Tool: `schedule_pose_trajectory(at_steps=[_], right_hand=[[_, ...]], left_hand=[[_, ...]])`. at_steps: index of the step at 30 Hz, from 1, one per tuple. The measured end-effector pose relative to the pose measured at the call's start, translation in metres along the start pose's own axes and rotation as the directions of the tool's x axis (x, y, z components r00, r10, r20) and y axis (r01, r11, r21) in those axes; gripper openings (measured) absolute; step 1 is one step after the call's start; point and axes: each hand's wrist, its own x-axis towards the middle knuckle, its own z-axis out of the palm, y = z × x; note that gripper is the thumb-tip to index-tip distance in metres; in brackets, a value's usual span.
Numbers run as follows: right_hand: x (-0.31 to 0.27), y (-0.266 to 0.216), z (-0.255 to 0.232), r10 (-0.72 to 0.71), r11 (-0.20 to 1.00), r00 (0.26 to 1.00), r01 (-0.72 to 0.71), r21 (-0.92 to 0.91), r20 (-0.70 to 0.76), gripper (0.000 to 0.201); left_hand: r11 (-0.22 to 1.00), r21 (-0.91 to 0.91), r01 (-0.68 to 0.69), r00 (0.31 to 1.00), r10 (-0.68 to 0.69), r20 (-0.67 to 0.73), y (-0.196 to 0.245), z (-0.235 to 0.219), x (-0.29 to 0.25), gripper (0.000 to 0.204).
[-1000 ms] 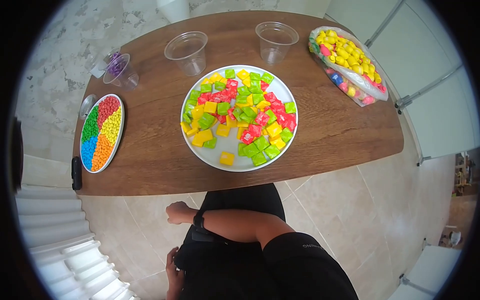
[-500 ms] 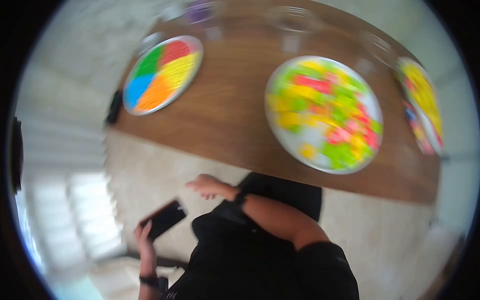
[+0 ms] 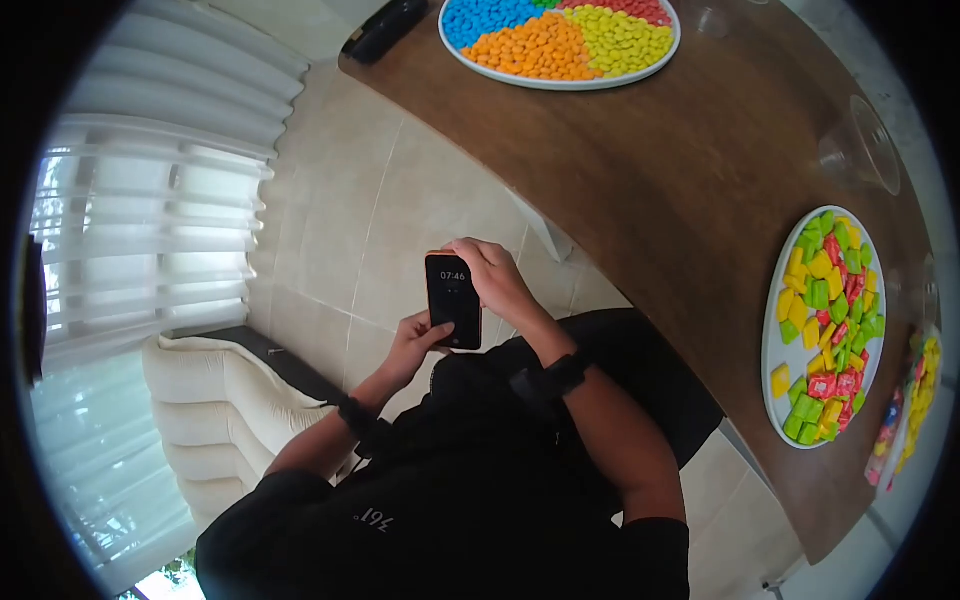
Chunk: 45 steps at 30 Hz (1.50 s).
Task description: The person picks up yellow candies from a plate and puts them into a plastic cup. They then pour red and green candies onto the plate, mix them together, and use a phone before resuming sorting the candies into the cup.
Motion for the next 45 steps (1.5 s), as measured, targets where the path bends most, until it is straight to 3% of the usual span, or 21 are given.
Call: schedule_pose_trajectory(at_steps=[3,11,17,26,28,38,45], right_hand=[[0.003,0.004,0.002,-0.044,0.999,0.999,0.044,-0.011,0.007,0.042],[0.014,0.012,-0.016,0.082,0.990,0.996,-0.078,0.116,-0.030,0.037],[0.014,0.013,-0.019,0.079,0.992,0.995,-0.073,0.099,-0.054,0.036],[0.017,0.014,-0.020,0.096,0.989,0.992,-0.085,0.124,-0.084,0.035],[0.018,0.016,-0.025,0.151,0.985,0.988,-0.148,0.087,-0.038,0.036],[0.018,0.020,-0.027,0.147,0.985,0.988,-0.141,0.095,-0.056,0.038],[0.018,0.019,-0.028,0.178,0.949,0.982,-0.155,0.275,-0.062,0.041]], left_hand=[[0.999,-0.036,-0.014,1.000,0.014,-0.009,0.003,0.001,-0.001,0.027],[0.994,-0.108,-0.031,0.999,0.035,0.031,-0.004,-0.001,0.001,0.035],[0.998,-0.041,-0.041,0.995,0.045,0.091,-0.007,-0.005,0.003,0.043],[0.995,-0.018,-0.097,0.994,0.098,0.056,-0.006,0.004,-0.001,0.056],[0.995,-0.033,-0.096,0.993,0.097,0.061,-0.005,0.004,-0.002,0.058],[0.994,-0.068,-0.088,0.992,0.094,0.080,-0.005,0.006,0.003,0.055],[0.996,-0.008,-0.085,0.995,0.085,0.051,-0.007,0.003,0.006,0.048]])
